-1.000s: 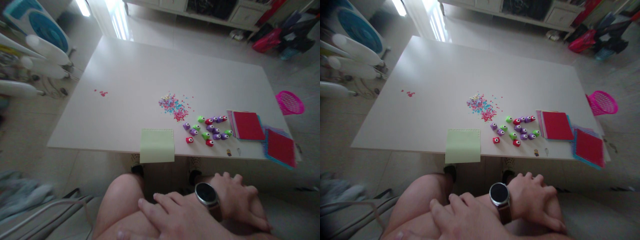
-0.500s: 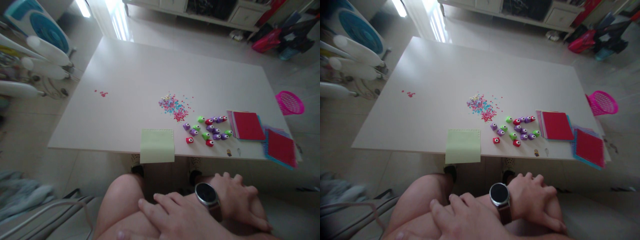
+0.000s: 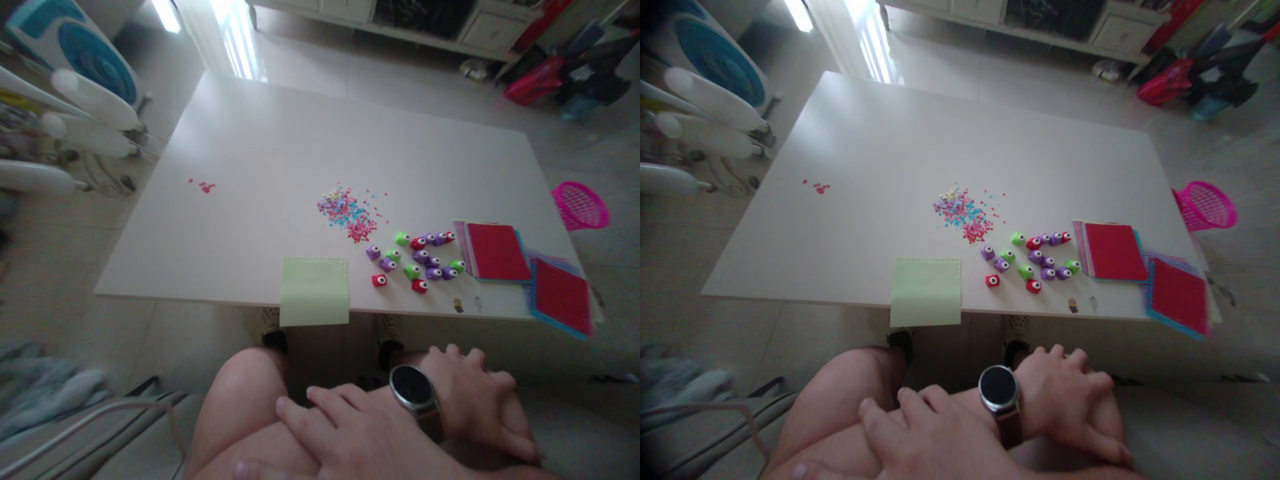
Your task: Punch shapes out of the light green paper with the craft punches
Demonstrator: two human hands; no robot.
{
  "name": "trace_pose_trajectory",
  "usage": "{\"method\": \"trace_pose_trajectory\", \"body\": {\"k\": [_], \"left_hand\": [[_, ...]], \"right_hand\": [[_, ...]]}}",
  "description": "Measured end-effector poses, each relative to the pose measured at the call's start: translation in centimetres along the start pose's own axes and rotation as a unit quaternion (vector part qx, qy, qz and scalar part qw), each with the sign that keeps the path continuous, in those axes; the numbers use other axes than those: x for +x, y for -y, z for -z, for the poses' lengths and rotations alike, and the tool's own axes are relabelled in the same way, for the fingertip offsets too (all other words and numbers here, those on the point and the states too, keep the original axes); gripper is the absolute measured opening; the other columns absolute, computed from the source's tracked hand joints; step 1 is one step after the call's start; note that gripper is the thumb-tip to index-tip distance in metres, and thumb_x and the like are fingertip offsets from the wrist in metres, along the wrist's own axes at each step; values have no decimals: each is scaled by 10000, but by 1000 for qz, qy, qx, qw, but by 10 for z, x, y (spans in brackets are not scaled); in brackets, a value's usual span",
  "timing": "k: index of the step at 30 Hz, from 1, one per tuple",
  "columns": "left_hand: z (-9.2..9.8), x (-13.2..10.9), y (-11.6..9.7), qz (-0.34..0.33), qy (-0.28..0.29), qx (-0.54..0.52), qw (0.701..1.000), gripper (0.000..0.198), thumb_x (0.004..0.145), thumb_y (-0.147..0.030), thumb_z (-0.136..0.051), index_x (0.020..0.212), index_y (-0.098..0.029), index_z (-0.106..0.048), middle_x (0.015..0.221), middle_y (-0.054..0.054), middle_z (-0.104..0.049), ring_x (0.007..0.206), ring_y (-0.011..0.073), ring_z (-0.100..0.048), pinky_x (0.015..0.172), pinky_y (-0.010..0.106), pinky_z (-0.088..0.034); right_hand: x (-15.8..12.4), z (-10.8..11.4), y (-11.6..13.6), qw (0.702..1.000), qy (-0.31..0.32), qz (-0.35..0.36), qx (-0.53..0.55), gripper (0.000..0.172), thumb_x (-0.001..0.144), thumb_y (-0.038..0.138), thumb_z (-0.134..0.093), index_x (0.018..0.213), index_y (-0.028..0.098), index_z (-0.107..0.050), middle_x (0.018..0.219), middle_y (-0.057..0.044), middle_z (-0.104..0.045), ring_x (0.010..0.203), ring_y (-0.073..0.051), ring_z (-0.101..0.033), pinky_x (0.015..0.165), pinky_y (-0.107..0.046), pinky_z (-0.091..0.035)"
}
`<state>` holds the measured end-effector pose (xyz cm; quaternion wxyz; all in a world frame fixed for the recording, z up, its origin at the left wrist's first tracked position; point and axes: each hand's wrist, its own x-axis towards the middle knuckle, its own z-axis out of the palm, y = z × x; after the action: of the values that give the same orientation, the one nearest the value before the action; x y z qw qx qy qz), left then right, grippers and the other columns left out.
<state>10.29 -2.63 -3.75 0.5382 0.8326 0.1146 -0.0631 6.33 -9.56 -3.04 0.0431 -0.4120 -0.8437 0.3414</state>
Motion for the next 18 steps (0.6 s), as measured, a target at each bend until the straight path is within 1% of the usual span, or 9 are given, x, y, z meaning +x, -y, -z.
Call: {"method": "trace_pose_trajectory", "body": {"k": [3, 6, 9, 12, 18], "left_hand": [[2, 0, -1, -3, 7, 13, 1000, 687, 912, -786, -553, 1355, -268, -638, 1443, 123, -619, 1292, 379, -630, 954, 517, -575], [0, 1, 1, -9, 5, 10, 1000, 742, 909, -827, -511, 1377, -262, -631, 1445, 132, -615, 1299, 392, -626, 955, 525, -573], [-4, 3, 3, -13, 1, 4, 1000, 776, 898, -854, -501, 1393, -270, -626, 1442, 136, -618, 1303, 402, -624, 970, 538, -564], [-6, 4, 4, -11, -3, 4, 1000, 761, 901, -847, -517, 1386, -272, -632, 1447, 136, -615, 1314, 401, -618, 978, 534, -560], [-2, 2, 3, -18, 3, 11, 1000, 793, 916, -861, -473, 1400, -252, -626, 1464, 148, -605, 1331, 411, -612, 977, 538, -566]], "right_hand": [[-2, -5, -3, 1000, 16, 14, -20, 603, 1141, 561, -458, 1673, 279, -425, 1490, -118, -671, 1192, -282, -710, 920, -397, -640], [-2, -6, -4, 999, 24, 24, -30, 644, 1139, 589, -448, 1691, 265, -382, 1509, -123, -655, 1215, -283, -691, 944, -392, -618], [-2, -5, -3, 999, 22, 25, -37, 645, 1142, 601, -421, 1698, 279, -364, 1510, -119, -654, 1205, -284, -692, 925, -393, -617], [-3, -5, -3, 999, 22, 14, -36, 636, 1144, 595, -411, 1690, 271, -374, 1482, -126, -670, 1188, -284, -700, 910, -392, -618], [0, 1, -3, 998, 44, 34, -21, 594, 1152, 537, -450, 1678, 267, -389, 1538, -136, -624, 1230, -286, -674, 956, -406, -606]]}}
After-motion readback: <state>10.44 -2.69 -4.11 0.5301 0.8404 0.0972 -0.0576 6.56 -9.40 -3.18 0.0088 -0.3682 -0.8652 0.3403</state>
